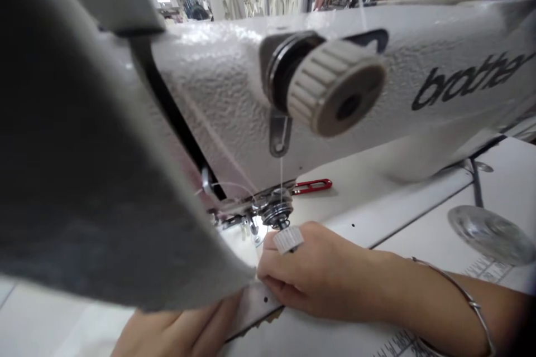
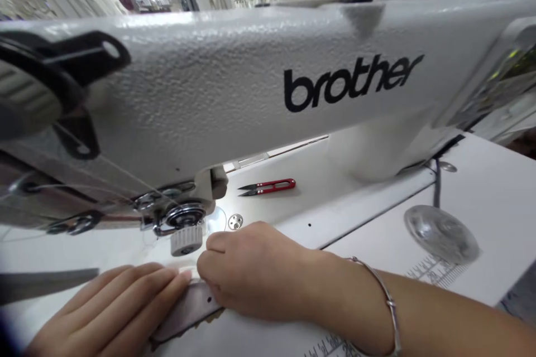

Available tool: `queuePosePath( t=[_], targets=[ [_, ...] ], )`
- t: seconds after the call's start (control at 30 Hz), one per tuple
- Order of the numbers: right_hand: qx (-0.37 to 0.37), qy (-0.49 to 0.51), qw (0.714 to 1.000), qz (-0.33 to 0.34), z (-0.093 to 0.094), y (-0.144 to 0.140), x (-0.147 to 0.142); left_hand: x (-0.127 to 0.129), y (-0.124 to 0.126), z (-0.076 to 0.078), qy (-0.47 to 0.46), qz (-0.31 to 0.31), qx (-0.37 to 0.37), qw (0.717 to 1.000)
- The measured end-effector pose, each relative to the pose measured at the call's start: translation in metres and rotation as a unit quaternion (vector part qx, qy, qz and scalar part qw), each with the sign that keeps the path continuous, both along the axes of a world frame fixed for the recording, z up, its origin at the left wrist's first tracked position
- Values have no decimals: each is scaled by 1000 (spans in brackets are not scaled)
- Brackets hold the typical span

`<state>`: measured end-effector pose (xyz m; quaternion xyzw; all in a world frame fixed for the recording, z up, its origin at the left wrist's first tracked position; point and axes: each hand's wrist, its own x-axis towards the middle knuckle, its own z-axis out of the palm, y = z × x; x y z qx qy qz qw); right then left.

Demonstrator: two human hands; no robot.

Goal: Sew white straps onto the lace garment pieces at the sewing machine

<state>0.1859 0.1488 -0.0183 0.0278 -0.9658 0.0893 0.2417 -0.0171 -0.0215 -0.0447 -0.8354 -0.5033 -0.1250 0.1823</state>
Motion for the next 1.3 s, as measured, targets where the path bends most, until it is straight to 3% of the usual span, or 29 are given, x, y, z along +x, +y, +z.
queuePosePath(
  t=[0.17,0.37,0.6,1.07,1.3],
  targets=[
    [-52,7,998,-23,-3,-2,-3,7,10,13,-50,24,-53,997],
    [-71,-14,997,-33,-5,-3,-2,21,19,31,-77,20,-44,996],
    [-122,-42,992,-4,-2,1,0,24,20,25,-82,33,-44,995],
    [-125,-35,991,-22,1,-2,2,25,19,23,-170,68,-99,978],
    [-123,-58,991,-15,2,-1,3,24,21,28,-186,44,-109,976]
  ],
)
